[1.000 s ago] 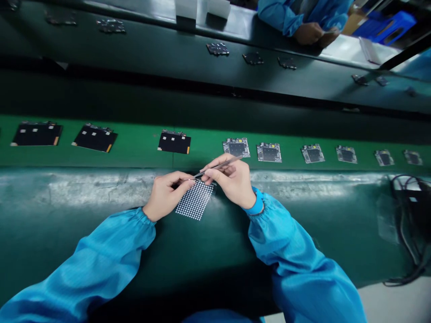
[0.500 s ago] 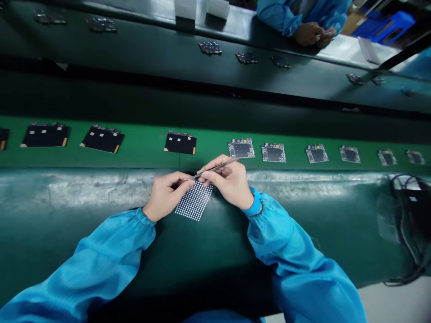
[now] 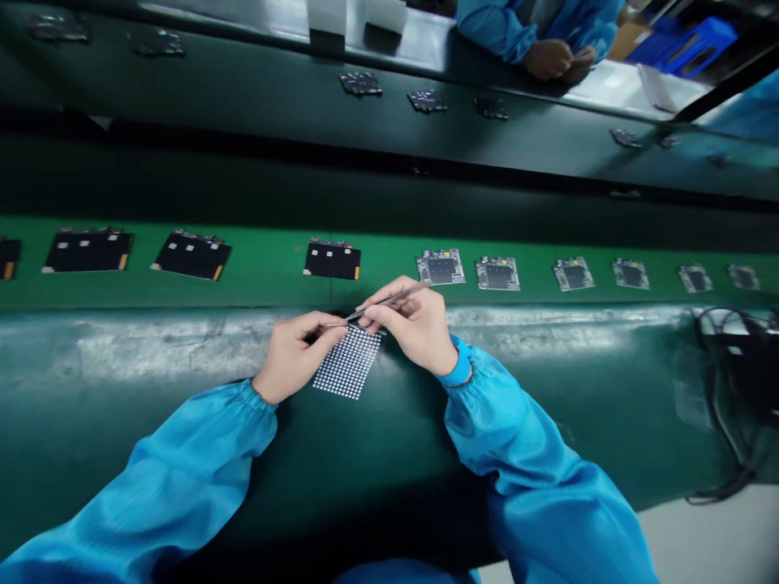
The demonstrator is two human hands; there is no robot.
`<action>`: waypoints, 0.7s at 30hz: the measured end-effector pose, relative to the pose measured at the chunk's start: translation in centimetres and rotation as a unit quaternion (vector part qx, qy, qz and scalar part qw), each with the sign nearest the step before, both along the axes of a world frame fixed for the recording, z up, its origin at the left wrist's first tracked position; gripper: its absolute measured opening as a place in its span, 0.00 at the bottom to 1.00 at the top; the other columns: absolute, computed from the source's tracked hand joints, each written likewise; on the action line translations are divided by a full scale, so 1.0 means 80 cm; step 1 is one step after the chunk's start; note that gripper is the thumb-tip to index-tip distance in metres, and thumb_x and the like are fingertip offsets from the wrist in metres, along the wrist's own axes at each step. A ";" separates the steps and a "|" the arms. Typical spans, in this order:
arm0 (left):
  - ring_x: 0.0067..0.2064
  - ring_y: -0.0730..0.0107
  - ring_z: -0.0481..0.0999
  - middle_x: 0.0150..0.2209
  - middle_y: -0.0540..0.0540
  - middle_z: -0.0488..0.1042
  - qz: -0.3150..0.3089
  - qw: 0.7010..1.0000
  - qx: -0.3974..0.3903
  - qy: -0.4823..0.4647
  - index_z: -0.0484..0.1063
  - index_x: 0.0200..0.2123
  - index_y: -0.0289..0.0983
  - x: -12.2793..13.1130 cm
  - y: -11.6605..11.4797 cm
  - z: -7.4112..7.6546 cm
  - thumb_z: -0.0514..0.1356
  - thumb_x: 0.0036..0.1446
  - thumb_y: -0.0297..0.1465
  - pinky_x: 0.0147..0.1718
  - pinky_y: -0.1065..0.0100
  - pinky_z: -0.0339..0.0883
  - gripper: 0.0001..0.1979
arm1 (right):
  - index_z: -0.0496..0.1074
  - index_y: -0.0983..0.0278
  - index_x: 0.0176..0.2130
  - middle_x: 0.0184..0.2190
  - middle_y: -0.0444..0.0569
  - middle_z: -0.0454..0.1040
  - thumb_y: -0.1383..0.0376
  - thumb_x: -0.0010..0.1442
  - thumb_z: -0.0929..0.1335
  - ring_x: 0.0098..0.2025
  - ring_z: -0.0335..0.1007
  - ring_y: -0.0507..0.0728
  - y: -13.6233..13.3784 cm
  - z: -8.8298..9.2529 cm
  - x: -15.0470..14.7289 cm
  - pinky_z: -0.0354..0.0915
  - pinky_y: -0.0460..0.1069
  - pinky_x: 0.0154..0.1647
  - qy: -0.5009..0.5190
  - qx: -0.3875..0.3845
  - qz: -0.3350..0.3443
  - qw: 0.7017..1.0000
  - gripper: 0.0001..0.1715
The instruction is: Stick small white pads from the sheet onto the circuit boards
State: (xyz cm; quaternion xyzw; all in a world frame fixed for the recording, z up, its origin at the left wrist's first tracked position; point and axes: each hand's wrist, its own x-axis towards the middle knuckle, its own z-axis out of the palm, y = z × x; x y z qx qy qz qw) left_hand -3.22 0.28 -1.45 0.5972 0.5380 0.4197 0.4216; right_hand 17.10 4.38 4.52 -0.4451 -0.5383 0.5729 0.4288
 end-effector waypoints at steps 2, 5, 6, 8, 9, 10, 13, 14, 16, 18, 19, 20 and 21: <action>0.36 0.65 0.83 0.37 0.48 0.85 0.011 1.000 -0.002 0.014 0.83 0.38 0.40 0.000 -0.002 0.002 0.67 0.60 0.37 0.38 0.66 0.77 0.08 | 0.73 0.63 0.35 0.26 0.46 0.79 0.57 0.57 0.77 0.27 0.79 0.54 0.016 -0.005 0.020 0.78 0.49 0.29 -0.010 0.016 -0.043 0.999 0.14; 0.38 0.64 0.84 0.37 0.48 0.85 0.023 0.999 -0.007 0.028 0.83 0.39 0.41 -0.002 -0.004 0.001 0.67 0.60 0.39 0.40 0.65 0.77 0.09 | 0.72 0.64 0.36 0.26 0.46 0.78 0.53 0.55 0.77 0.27 0.78 0.54 0.054 -0.023 0.070 0.77 0.48 0.27 -0.025 0.047 -0.142 0.988 0.20; 0.38 0.64 0.84 0.38 0.49 0.85 0.022 0.999 -0.009 0.031 0.83 0.39 0.42 -0.004 -0.005 0.000 0.67 0.60 0.39 0.40 0.65 0.77 0.09 | 0.71 0.64 0.36 0.26 0.46 0.78 0.52 0.54 0.77 0.27 0.78 0.54 0.067 -0.031 0.089 0.77 0.48 0.26 -0.032 0.048 -0.173 0.983 0.21; 0.39 0.64 0.83 0.38 0.49 0.85 0.017 0.999 -0.011 0.039 0.83 0.40 0.43 -0.006 -0.006 -0.003 0.67 0.60 0.40 0.41 0.65 0.77 0.10 | 0.71 0.64 0.36 0.25 0.46 0.78 0.51 0.53 0.78 0.26 0.77 0.53 0.090 -0.047 0.121 0.76 0.47 0.24 -0.047 0.036 -0.227 0.972 0.24; 0.39 0.64 0.83 0.39 0.49 0.85 0.015 0.999 -0.012 0.043 0.83 0.40 0.43 -0.007 -0.006 -0.004 0.67 0.60 0.41 0.41 0.65 0.76 0.10 | 0.70 0.65 0.36 0.25 0.46 0.77 0.51 0.52 0.78 0.26 0.77 0.53 0.098 -0.055 0.133 0.76 0.46 0.24 -0.052 0.028 -0.242 0.968 0.24; 0.39 0.65 0.83 0.39 0.50 0.85 0.016 0.999 -0.012 0.047 0.83 0.41 0.43 -0.008 -0.007 -0.005 0.67 0.60 0.41 0.41 0.65 0.76 0.10 | 0.70 0.65 0.36 0.26 0.46 0.77 0.51 0.51 0.78 0.26 0.77 0.53 0.105 -0.063 0.142 0.76 0.46 0.24 -0.056 0.021 -0.252 0.966 0.25; 0.39 0.66 0.83 0.39 0.50 0.85 0.023 0.998 -0.010 0.051 0.83 0.40 0.44 -0.008 -0.007 -0.005 0.68 0.59 0.42 0.41 0.66 0.76 0.10 | 0.70 0.65 0.36 0.25 0.47 0.78 0.53 0.52 0.78 0.25 0.77 0.53 0.112 -0.078 0.153 0.76 0.46 0.23 -0.060 -0.003 -0.252 0.966 0.24; 0.38 0.66 0.83 0.39 0.50 0.85 0.023 0.998 -0.009 0.051 0.83 0.40 0.44 -0.008 -0.007 -0.005 0.68 0.59 0.43 0.40 0.66 0.76 0.11 | 0.70 0.65 0.36 0.24 0.47 0.78 0.53 0.52 0.78 0.25 0.77 0.53 0.112 -0.080 0.153 0.76 0.46 0.23 -0.058 -0.009 -0.252 0.966 0.23; 0.38 0.66 0.83 0.38 0.51 0.85 0.021 0.998 -0.009 0.051 0.83 0.40 0.44 -0.008 -0.007 -0.005 0.68 0.59 0.43 0.39 0.67 0.76 0.11 | 0.70 0.65 0.35 0.24 0.46 0.78 0.55 0.52 0.78 0.23 0.77 0.53 0.112 -0.083 0.154 0.76 0.46 0.22 -0.048 -0.015 -0.259 0.965 0.22; 0.37 0.66 0.83 0.38 0.51 0.85 0.022 0.998 -0.008 0.055 0.83 0.40 0.44 -0.009 -0.007 -0.005 0.68 0.58 0.44 0.38 0.67 0.76 0.12 | 0.70 0.65 0.35 0.23 0.46 0.78 0.55 0.52 0.79 0.23 0.77 0.53 0.111 -0.084 0.155 0.76 0.46 0.22 -0.039 -0.015 -0.266 0.963 0.21; 0.37 0.66 0.82 0.38 0.51 0.85 0.024 0.998 -0.007 0.059 0.83 0.40 0.44 -0.009 -0.007 -0.006 0.68 0.58 0.44 0.38 0.67 0.76 0.12 | 0.70 0.65 0.35 0.23 0.45 0.77 0.55 0.52 0.79 0.23 0.77 0.53 0.111 -0.085 0.157 0.76 0.46 0.22 -0.037 -0.014 -0.268 0.963 0.22; 0.38 0.66 0.82 0.39 0.51 0.85 0.027 0.998 -0.006 0.062 0.83 0.40 0.44 -0.010 -0.007 -0.006 0.68 0.58 0.44 0.39 0.66 0.76 0.12 | 0.70 0.65 0.35 0.23 0.46 0.78 0.55 0.51 0.79 0.23 0.77 0.53 0.111 -0.085 0.158 0.77 0.46 0.22 -0.036 -0.013 -0.269 0.962 0.22; 0.38 0.66 0.82 0.39 0.51 0.85 0.028 0.997 -0.008 0.065 0.83 0.41 0.44 -0.010 -0.007 -0.007 0.68 0.58 0.44 0.40 0.66 0.76 0.12 | 0.70 0.65 0.34 0.23 0.46 0.78 0.55 0.51 0.79 0.23 0.77 0.53 0.111 -0.085 0.160 0.77 0.46 0.22 -0.036 -0.012 -0.271 0.962 0.22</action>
